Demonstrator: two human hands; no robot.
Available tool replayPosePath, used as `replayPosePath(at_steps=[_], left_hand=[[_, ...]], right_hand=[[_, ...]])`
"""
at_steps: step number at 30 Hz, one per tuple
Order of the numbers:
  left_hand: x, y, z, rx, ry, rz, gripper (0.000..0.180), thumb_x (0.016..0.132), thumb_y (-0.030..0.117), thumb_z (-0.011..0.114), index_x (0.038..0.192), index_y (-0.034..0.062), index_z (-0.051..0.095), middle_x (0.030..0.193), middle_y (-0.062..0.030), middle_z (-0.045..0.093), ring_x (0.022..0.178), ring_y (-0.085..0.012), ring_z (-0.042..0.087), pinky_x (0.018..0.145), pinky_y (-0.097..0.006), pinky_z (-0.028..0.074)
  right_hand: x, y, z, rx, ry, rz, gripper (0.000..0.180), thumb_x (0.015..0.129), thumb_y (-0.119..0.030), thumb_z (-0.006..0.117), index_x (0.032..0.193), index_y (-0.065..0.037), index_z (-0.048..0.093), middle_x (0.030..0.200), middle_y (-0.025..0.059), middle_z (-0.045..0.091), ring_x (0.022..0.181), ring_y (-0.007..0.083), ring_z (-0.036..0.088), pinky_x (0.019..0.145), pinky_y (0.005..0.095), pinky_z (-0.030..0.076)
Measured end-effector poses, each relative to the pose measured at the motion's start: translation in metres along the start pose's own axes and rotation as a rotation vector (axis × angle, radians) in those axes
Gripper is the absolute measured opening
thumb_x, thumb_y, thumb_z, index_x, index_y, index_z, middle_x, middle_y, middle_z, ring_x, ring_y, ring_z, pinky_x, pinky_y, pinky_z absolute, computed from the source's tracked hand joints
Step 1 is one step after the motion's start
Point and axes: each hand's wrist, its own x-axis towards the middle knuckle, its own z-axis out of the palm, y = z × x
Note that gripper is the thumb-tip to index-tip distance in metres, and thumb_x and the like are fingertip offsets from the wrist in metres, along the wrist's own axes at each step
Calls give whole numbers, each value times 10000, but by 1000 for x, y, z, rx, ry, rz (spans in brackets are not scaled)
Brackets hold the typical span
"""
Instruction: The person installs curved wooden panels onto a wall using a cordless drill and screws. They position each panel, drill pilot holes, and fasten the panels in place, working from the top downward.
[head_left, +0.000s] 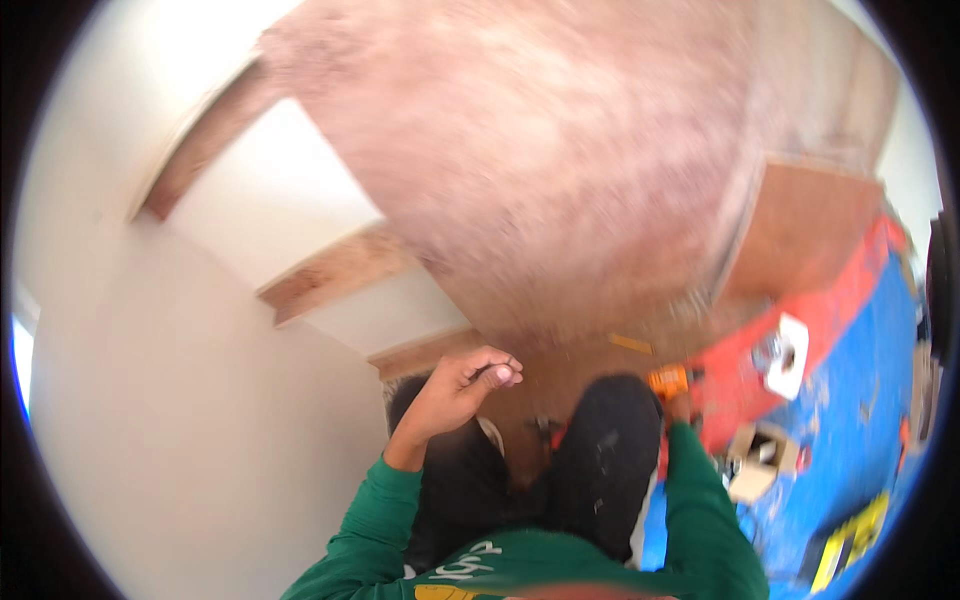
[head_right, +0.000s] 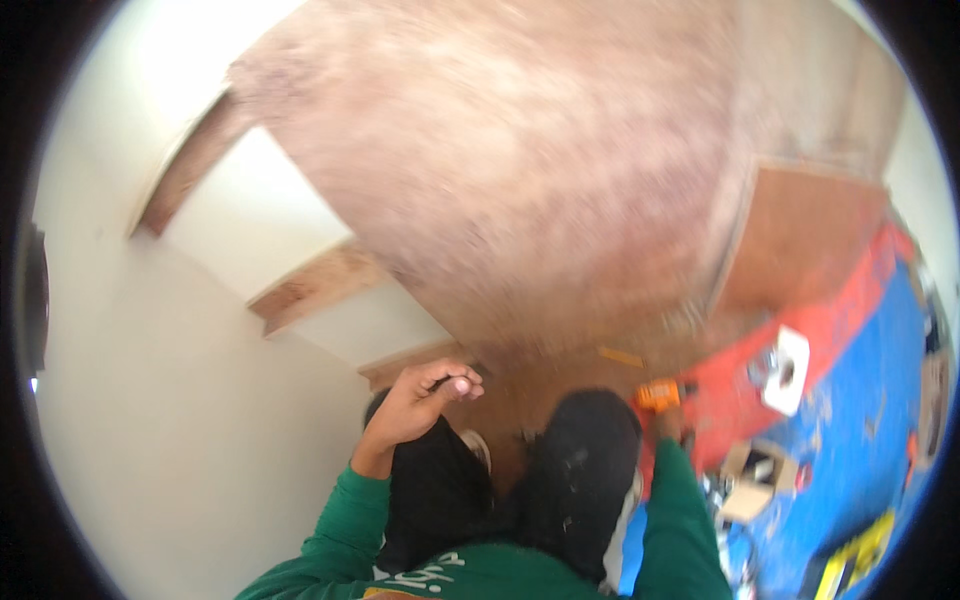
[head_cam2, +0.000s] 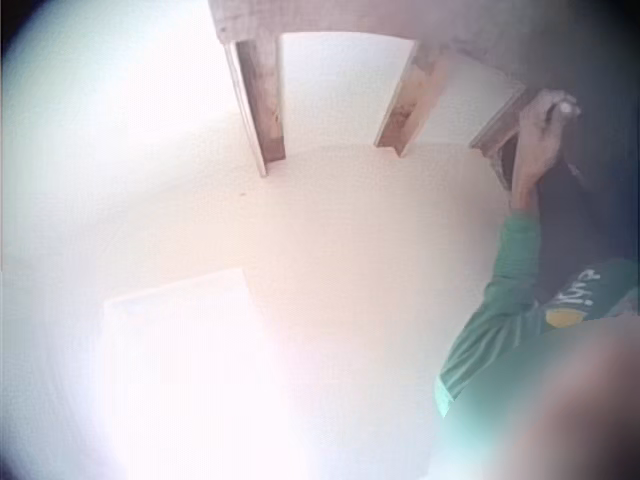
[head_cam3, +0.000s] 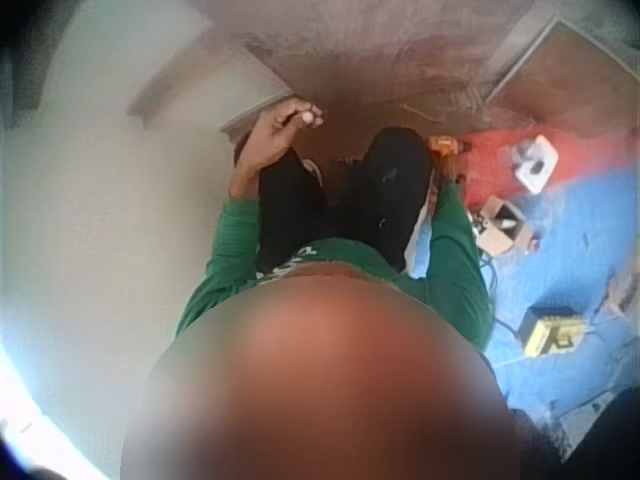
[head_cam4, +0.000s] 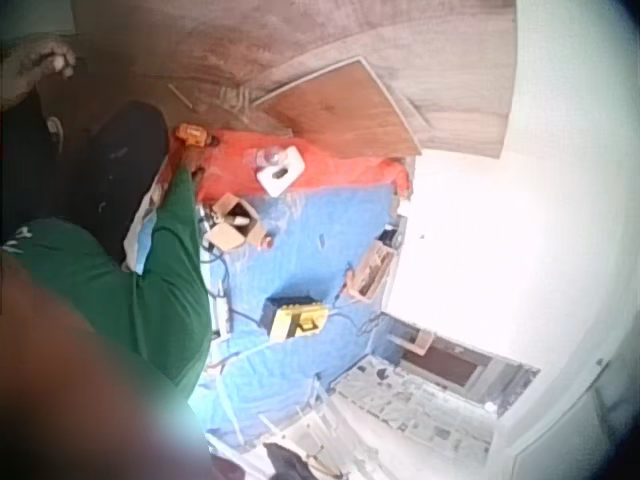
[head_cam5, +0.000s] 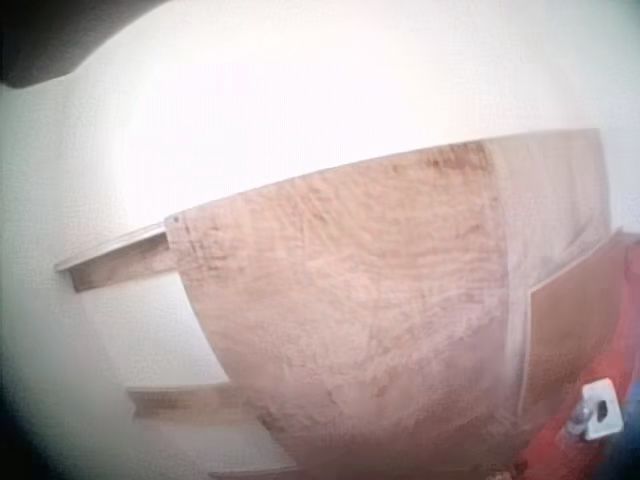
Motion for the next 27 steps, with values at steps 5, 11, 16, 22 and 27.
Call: replayPosePath(at_steps=[5,11,16,22,27], left_hand=[[-9,66,-113,55,506,414,196,1111,142,626,1130,-10,747,1100,-54,723,1061,-134,666,950,-312,549],[11,133,-173,-74,688,678,214,1085,159,683,1161,-31,747,989,-39,659,896,-134,646,836,-296,541],[42,135,-158,-60,422,701,206,1072,159,707,1149,-25,760,1041,-42,699,903,-121,643,848,-306,564],[85,144,-102,-119,107,588,237,1062,202,727,1099,-28,772,1053,-47,715,888,-112,613,840,-315,546],[155,184,-67,618,268,1073,204,1060,211,710,1094,15,757,1175,-97,746,1095,-233,679,970,-426,560]], right_hand=[[-34,-7,-93,802,271,-40,368,871,-225,744,1153,7,698,988,165,735,816,312,730,719,462,572],[-167,-53,-278,1616,441,-129,350,916,-90,726,1256,-23,679,929,10,648,733,112,609,673,278,510],[-244,-79,-404,1336,845,-373,366,965,-49,735,1319,-32,647,1002,17,661,826,106,641,718,266,525],[-310,-121,-488,1639,778,-491,325,996,-105,756,1291,-26,646,969,15,656,833,123,650,715,299,541],[-282,-166,-512,1954,699,-755,278,999,-101,721,1250,-29,628,906,14,618,801,131,634,742,341,561]])
